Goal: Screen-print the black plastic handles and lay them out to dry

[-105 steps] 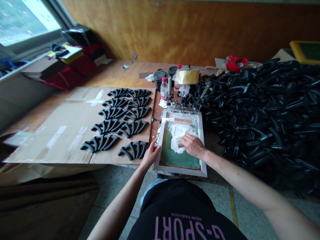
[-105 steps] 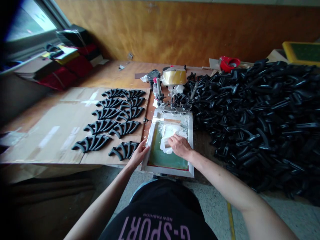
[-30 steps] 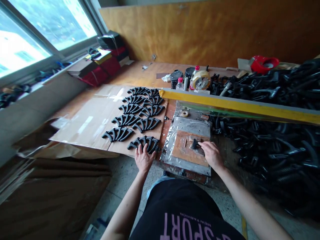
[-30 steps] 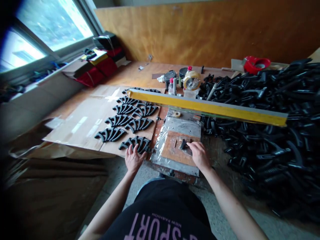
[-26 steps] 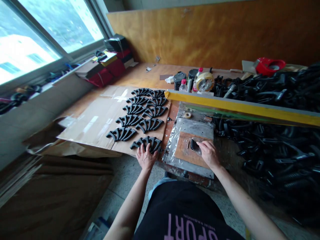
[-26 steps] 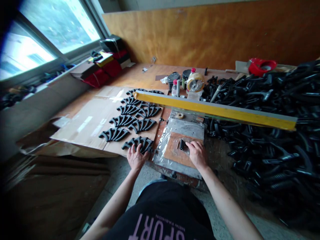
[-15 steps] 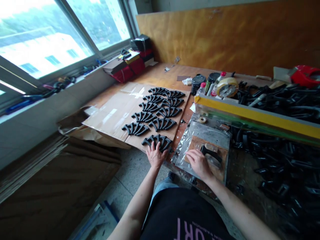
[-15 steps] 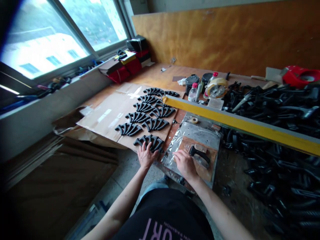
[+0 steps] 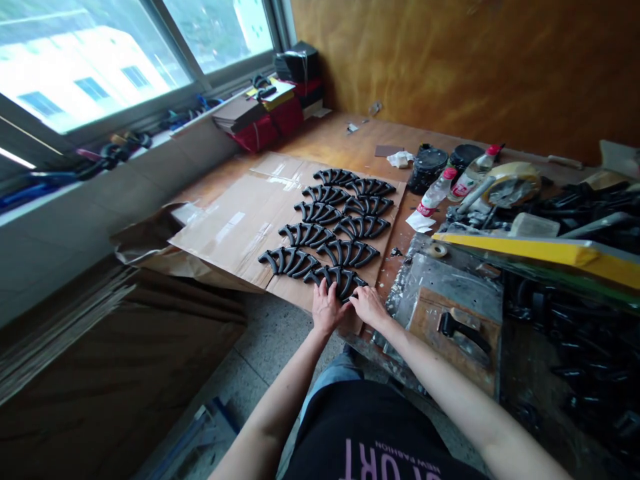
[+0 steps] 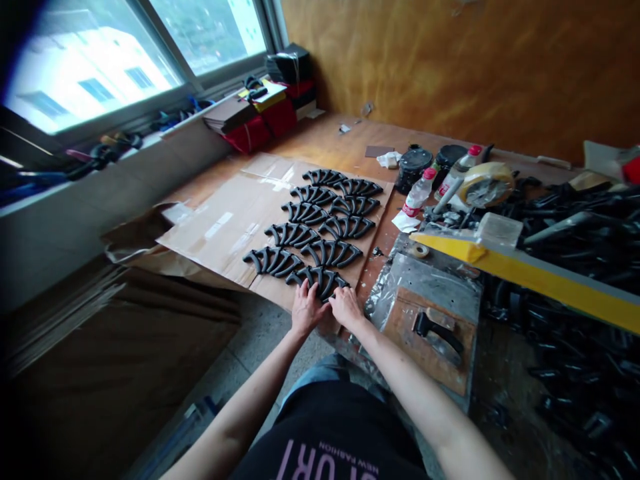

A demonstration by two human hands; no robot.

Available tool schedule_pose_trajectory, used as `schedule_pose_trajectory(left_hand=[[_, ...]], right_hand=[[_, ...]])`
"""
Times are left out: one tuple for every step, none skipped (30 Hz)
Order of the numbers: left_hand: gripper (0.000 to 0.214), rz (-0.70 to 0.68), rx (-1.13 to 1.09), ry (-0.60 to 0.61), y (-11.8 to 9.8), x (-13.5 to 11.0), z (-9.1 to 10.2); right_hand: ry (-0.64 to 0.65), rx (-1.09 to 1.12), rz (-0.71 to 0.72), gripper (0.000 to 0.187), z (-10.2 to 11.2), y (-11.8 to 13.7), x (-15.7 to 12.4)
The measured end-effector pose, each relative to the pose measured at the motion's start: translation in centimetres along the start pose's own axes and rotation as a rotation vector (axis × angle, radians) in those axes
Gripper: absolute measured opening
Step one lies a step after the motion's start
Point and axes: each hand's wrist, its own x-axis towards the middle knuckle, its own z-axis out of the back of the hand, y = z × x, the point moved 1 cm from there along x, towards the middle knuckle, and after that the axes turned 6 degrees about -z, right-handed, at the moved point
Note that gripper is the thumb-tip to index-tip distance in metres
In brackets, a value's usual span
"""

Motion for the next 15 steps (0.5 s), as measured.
schedule_pose_trajectory(left_hand=[[0.079, -0.015, 0.004, 0.006, 0.2, 0.5, 0.2], [0.079, -0.030, 0.005, 0.009, 0.3, 0.8, 0.5], [0.079, -0.047, 0.002, 0.006, 0.4, 0.9, 0.8], [0.078, -0.066, -0.007, -0.001, 0.5, 0.7, 1.0], [0.076, -0.085, -0.023, -0.014, 0.6, 0.4, 1.3], [0.074, -0.098, -0.044, -0.030, 0.7, -0.2, 1.7], [0.071, -0.105, -0.067, -0.049, 0.8, -0.8, 2.0], [0.068, -0.102, -0.089, -0.066, 1.1, -1.5, 2.3], [0.063, -0.086, -0.108, -0.086, 1.5, -2.2, 2.7], [0.059, -0.054, -0.122, -0.107, 2.1, -3.0, 3.0], [0.054, -0.005, -0.132, -0.132, 2.9, -3.6, 3.3], [0.050, 0.062, -0.137, -0.161, 4.0, -4.2, 3.7], [0.048, 0.143, -0.138, -0.193, 5.3, -4.6, 4.2], [0.046, 0.234, -0.140, -0.223, 7.0, -4.9, 4.7], [0.044, 0.329, -0.146, -0.254, 8.9, -5.0, 5.4]], right_hand=[[0.000, 0.004, -0.021, 0.022, 0.1, 0.1, 0.3], [0.007, 0.012, -0.041, 0.022, 0.1, 0.2, 0.4], [0.019, 0.024, -0.054, 0.024, 0.2, 0.2, 0.4], [0.033, 0.039, -0.058, 0.026, 0.2, 0.2, 0.2], [0.042, 0.054, -0.051, 0.028, 0.3, 0.1, -0.1], [0.043, 0.063, -0.034, 0.030, 0.3, 0.1, -0.6], [0.035, 0.067, -0.011, 0.031, 0.4, 0.1, -1.2], [0.020, 0.064, 0.015, 0.030, 0.5, 0.0, -1.8], [0.003, 0.052, 0.039, 0.029, 0.6, 0.0, -2.5], [-0.012, 0.034, 0.057, 0.027, 0.6, -0.1, -3.2], [-0.022, 0.009, 0.069, 0.025, 0.7, -0.1, -3.8], [-0.023, -0.020, 0.078, 0.023, 0.7, -0.2, -4.4], [-0.017, -0.052, 0.082, 0.021, 0.8, -0.2, -4.8], [-0.005, -0.083, 0.084, 0.020, 0.7, -0.2, -5.1], [0.010, -0.110, 0.081, 0.019, 0.6, -0.2, -5.2]])
